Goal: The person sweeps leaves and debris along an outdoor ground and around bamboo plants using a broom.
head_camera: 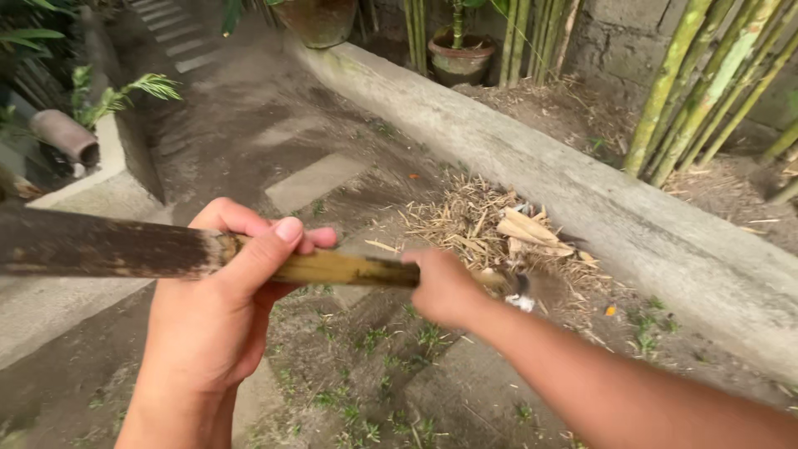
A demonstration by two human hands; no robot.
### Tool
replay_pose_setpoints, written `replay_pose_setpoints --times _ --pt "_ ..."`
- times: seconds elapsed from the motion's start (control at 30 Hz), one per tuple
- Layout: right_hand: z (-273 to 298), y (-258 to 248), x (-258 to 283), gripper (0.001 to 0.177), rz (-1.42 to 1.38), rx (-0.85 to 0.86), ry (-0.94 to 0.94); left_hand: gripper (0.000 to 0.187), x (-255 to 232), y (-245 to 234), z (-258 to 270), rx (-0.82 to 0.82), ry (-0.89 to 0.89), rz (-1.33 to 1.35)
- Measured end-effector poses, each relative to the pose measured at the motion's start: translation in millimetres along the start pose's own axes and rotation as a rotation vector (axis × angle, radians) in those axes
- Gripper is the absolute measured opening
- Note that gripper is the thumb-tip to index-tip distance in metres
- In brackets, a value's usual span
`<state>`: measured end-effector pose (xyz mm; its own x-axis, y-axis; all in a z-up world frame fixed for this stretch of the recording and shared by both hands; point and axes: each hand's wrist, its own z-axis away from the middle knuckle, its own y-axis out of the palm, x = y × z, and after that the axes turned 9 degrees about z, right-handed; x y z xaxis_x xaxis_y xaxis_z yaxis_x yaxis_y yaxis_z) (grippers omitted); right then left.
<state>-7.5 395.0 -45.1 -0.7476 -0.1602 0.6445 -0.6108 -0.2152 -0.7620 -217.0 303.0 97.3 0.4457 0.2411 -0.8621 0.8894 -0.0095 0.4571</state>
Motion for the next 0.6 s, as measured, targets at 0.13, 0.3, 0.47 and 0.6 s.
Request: replay_pose_setpoints --times 0.13,0.3,0.47,0.6 --pt "37 3 -14 0.048 -0.056 0.239 0.335 0.013 36 9 1 -0.069 -0.129 0.069" --pt "17 -5 -24 0.034 0.057 0.066 0.115 0.013 44 17 0 -0.081 -0.151 -0.007" --pt "4 -36 -12 0.027 0.053 0.032 0.067 0.014 23 13 -7 0.021 -0.044 0.064" --pt "29 -42 -50 0.033 0.084 0.150 0.369 0.013 62 36 -6 -0.004 -0.156 0.149"
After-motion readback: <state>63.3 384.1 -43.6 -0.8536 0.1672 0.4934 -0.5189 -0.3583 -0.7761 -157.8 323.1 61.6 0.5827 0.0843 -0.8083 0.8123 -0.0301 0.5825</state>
